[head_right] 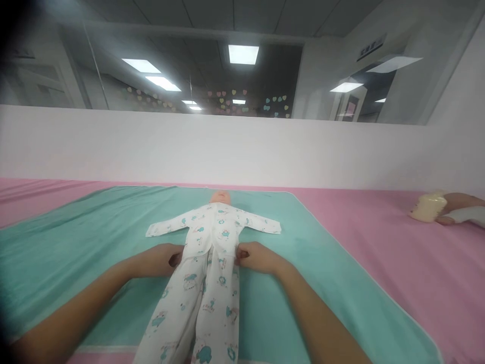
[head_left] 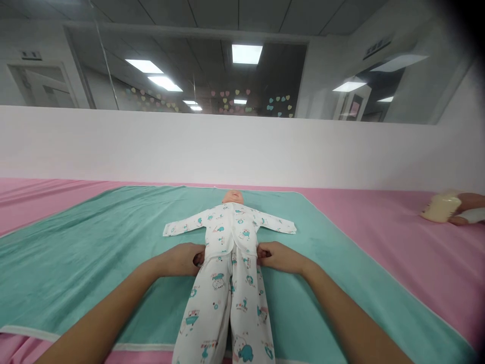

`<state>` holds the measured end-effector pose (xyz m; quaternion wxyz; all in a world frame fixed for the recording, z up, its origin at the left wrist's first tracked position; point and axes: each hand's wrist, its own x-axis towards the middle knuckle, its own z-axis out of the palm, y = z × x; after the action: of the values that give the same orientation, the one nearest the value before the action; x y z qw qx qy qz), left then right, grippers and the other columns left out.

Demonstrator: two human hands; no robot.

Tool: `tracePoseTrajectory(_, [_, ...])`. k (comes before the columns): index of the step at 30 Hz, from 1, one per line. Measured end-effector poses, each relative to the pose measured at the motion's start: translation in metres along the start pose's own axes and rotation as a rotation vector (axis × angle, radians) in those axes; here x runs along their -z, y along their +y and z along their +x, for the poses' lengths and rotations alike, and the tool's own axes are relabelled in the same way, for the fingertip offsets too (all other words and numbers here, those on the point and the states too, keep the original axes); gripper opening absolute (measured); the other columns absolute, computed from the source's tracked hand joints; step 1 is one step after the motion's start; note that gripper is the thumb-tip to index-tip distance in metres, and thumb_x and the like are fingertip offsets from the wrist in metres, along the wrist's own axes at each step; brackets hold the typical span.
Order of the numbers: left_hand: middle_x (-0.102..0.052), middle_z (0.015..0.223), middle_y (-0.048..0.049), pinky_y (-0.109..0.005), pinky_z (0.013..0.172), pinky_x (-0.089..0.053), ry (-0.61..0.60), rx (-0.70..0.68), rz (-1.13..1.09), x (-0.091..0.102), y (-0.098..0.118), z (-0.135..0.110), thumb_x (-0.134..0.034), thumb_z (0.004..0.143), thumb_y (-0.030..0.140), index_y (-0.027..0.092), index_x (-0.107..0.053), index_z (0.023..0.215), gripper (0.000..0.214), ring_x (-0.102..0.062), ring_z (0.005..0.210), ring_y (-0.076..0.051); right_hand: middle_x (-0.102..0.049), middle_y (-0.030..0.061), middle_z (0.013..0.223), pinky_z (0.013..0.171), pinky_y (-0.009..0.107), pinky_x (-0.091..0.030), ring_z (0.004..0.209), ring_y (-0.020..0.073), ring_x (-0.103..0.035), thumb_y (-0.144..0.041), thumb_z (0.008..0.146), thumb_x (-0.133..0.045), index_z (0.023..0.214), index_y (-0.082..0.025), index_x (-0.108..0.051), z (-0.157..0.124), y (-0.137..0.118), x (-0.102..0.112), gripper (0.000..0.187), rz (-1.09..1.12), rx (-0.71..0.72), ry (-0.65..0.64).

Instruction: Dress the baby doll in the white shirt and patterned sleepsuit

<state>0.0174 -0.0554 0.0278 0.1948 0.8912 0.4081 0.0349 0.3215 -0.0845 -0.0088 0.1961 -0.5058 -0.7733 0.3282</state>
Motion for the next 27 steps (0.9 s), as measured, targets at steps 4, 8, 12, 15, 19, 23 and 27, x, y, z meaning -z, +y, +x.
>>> tracePoseTrajectory(4, [-0.048,0.065,0.0009,-0.023,0.048,-0.021,0.032,-0.006,0.046,-0.002,0.001,0.0,-0.05,0.064,0.031,0.02,-0.042,0.068,0.014,-0.038,0.056,-0.012,-0.055,-0.0033,0.072,0.054,0.022,-0.031,0.063,0.011,-0.045,-0.035,0.072,-0.058,0.074,-0.02,-0.049,0.001,0.003,-0.004,0.018,-0.205,-0.036,0.11])
tracePoseTrajectory(8, [-0.048,0.06,-0.0008,-0.025,0.048,-0.019,0.061,-0.032,0.102,-0.007,-0.002,0.002,-0.046,0.069,0.03,0.019,-0.044,0.065,0.011,-0.038,0.052,-0.013,-0.055,-0.0032,0.069,0.053,0.022,-0.027,0.06,0.0106,-0.043,-0.027,0.075,-0.05,0.07,-0.019,-0.046,0.002,-0.003,-0.01,0.01,-0.369,0.002,0.173])
tracePoseTrajectory(12, [-0.041,0.054,0.0,-0.026,0.047,-0.017,0.092,-0.048,0.138,-0.011,-0.008,0.004,-0.043,0.07,0.026,0.019,-0.035,0.059,0.016,-0.033,0.051,-0.013,-0.05,-0.0031,0.064,0.053,0.023,-0.024,0.056,0.0094,-0.038,-0.021,0.072,-0.047,0.062,-0.018,-0.041,0.002,-0.009,-0.012,0.013,-0.449,0.068,0.196])
tracePoseTrajectory(15, [-0.036,0.053,0.0013,-0.027,0.047,-0.016,0.094,-0.069,0.119,-0.01,-0.01,0.004,-0.042,0.07,0.023,0.019,-0.029,0.058,0.018,-0.028,0.05,-0.012,-0.043,-0.0042,0.058,0.052,0.023,-0.022,0.055,0.0086,-0.034,-0.019,0.069,-0.046,0.058,-0.017,-0.035,-0.001,-0.01,-0.01,0.016,-0.434,0.085,0.199])
tracePoseTrajectory(19, [-0.034,0.054,0.0016,-0.026,0.048,-0.016,0.075,-0.076,0.075,-0.007,-0.01,0.003,-0.041,0.07,0.022,0.019,-0.028,0.059,0.018,-0.026,0.051,-0.012,-0.033,-0.0051,0.054,0.052,0.023,-0.02,0.054,0.008,-0.029,-0.018,0.065,-0.046,0.055,-0.017,-0.029,-0.003,-0.01,-0.006,0.02,-0.379,0.118,0.18])
tracePoseTrajectory(23, [-0.033,0.054,0.0017,-0.027,0.047,-0.016,0.068,-0.057,0.046,-0.007,-0.01,0.003,-0.043,0.069,0.023,0.019,-0.027,0.058,0.02,-0.024,0.051,-0.012,-0.029,-0.005,0.054,0.051,0.023,-0.019,0.054,0.0079,-0.026,-0.017,0.063,-0.045,0.054,-0.016,-0.028,-0.004,-0.011,-0.005,0.02,-0.301,0.148,0.129])
tracePoseTrajectory(27, [-0.026,0.054,0.0021,-0.027,0.048,-0.014,0.036,-0.04,0.02,-0.003,-0.013,0.002,-0.044,0.066,0.023,0.018,-0.024,0.054,0.024,-0.019,0.051,-0.011,-0.024,-0.0044,0.056,0.05,0.024,-0.016,0.054,0.0077,-0.021,-0.015,0.061,-0.044,0.054,-0.017,-0.023,-0.007,-0.012,-0.002,0.022,-0.196,0.119,0.083])
